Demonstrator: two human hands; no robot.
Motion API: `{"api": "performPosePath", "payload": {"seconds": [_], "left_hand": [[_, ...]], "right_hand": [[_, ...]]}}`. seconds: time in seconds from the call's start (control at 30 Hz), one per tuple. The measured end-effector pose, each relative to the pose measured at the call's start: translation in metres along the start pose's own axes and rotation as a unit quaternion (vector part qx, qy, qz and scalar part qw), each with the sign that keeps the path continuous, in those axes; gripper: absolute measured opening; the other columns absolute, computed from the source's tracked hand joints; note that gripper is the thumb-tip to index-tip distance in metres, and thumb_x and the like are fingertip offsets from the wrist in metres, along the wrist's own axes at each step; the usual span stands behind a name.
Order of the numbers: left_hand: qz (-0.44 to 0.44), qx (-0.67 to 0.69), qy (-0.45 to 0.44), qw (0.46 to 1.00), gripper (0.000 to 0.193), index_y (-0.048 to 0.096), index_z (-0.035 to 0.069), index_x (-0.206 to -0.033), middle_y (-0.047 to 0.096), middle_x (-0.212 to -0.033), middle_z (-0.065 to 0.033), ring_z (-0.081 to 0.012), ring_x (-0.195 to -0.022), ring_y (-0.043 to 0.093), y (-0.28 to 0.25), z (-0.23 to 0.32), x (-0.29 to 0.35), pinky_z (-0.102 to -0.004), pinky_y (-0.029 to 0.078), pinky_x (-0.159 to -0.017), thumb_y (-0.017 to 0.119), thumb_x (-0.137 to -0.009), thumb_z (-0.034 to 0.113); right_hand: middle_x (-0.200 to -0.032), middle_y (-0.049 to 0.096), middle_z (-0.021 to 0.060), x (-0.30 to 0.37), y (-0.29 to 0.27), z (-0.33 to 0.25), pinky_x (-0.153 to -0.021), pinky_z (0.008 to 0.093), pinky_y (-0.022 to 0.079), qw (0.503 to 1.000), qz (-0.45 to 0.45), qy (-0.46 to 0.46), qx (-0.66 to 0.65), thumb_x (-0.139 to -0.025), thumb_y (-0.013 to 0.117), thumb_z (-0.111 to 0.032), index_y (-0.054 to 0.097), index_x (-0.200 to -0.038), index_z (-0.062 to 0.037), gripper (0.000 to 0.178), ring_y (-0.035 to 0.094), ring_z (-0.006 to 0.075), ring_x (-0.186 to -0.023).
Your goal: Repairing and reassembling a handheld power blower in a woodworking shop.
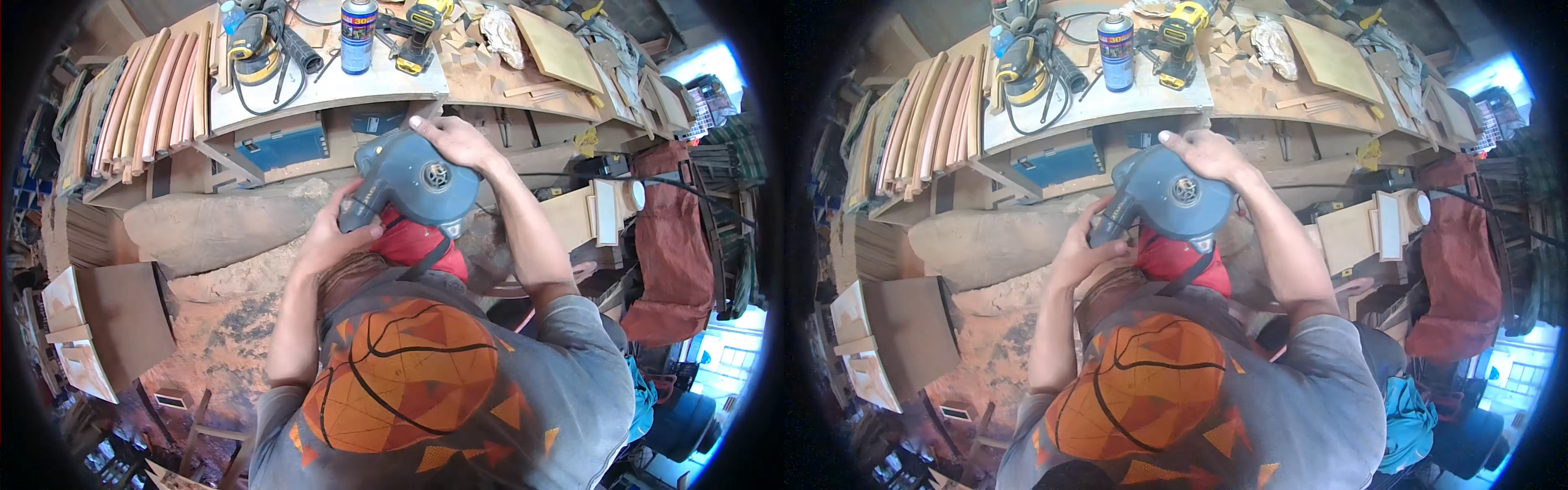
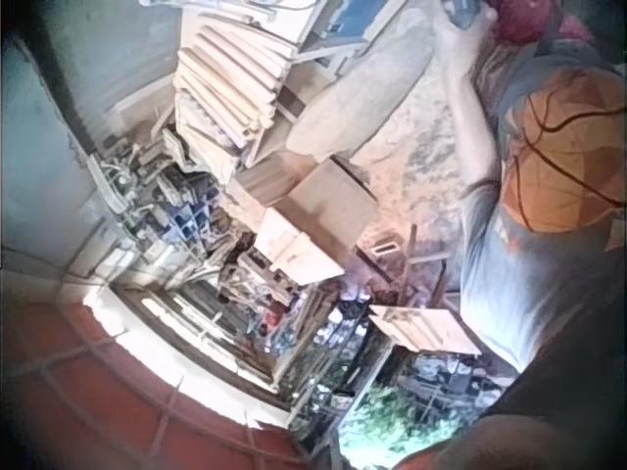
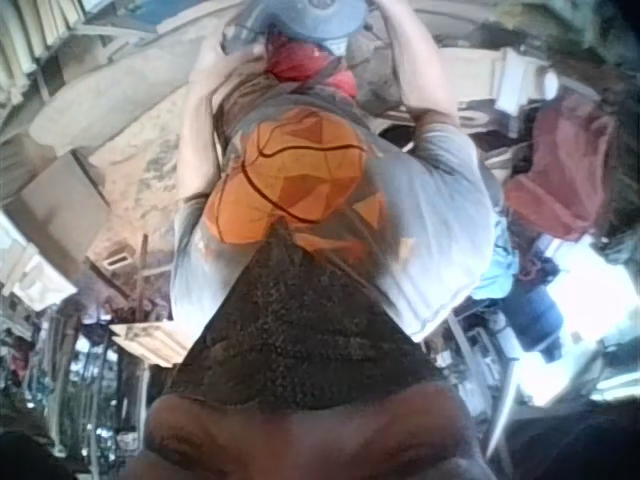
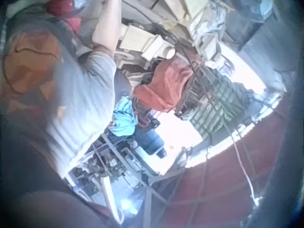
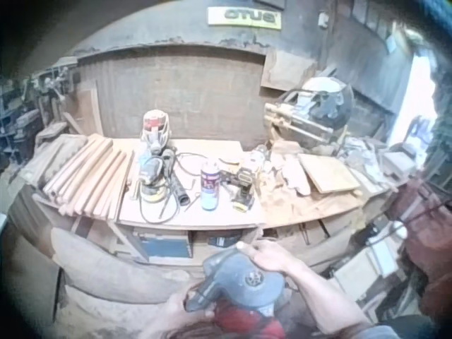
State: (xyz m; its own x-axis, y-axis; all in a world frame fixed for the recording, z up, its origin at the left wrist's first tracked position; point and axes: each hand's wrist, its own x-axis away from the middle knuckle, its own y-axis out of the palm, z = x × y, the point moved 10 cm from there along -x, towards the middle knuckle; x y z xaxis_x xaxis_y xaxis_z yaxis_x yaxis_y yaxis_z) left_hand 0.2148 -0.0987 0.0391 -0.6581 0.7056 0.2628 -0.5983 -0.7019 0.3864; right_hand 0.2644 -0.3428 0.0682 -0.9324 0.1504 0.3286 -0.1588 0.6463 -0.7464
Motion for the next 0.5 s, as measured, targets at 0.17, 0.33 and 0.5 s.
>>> {"api": "performPosePath", "payload": {"seconds": [0.17,0.33,0.5], "left_hand": [[0.049,-0.228,0.022,0.972,0.073,0.043,0.000,-0.147,0.070,-0.103,-0.0114,-0.0169,-0.086,0.070,-0.012,-0.006,-0.008,-0.0319,0.057,-0.066,0.079,-0.083,0.006],[0.050,-0.097,-0.032,0.994,0.066,0.047,0.003,-0.144,0.069,-0.089,-0.0098,-0.0149,-0.070,0.067,0.000,-0.005,-0.006,-0.0284,0.054,-0.059,0.076,-0.085,0.004],[0.060,-0.129,-0.040,0.989,0.062,0.046,0.003,-0.142,0.068,-0.089,-0.0077,-0.0142,-0.072,0.067,-0.006,-0.011,0.001,-0.0283,0.054,-0.058,0.074,-0.087,0.001]], "right_hand": [[-0.100,0.072,0.0255,0.005,-0.018,0.002,-0.091,0.0440,0.052,0.997,0.051,0.009,0.050,-0.091,0.054,-0.072,0.074,-0.098,0.0014,0.077,0.070,0.0374,-0.102],[-0.115,0.069,0.0254,-0.040,-0.114,0.040,-0.095,0.0416,0.052,0.914,0.364,0.001,-0.180,-0.076,0.081,-0.048,0.060,-0.126,0.0073,0.077,0.068,0.0335,-0.107],[-0.126,0.061,0.0280,-0.127,-0.128,0.016,-0.107,0.0429,0.046,0.878,0.458,-0.102,-0.093,-0.063,0.089,-0.045,0.044,-0.137,0.0105,0.102,0.059,0.0394,-0.121]]}}
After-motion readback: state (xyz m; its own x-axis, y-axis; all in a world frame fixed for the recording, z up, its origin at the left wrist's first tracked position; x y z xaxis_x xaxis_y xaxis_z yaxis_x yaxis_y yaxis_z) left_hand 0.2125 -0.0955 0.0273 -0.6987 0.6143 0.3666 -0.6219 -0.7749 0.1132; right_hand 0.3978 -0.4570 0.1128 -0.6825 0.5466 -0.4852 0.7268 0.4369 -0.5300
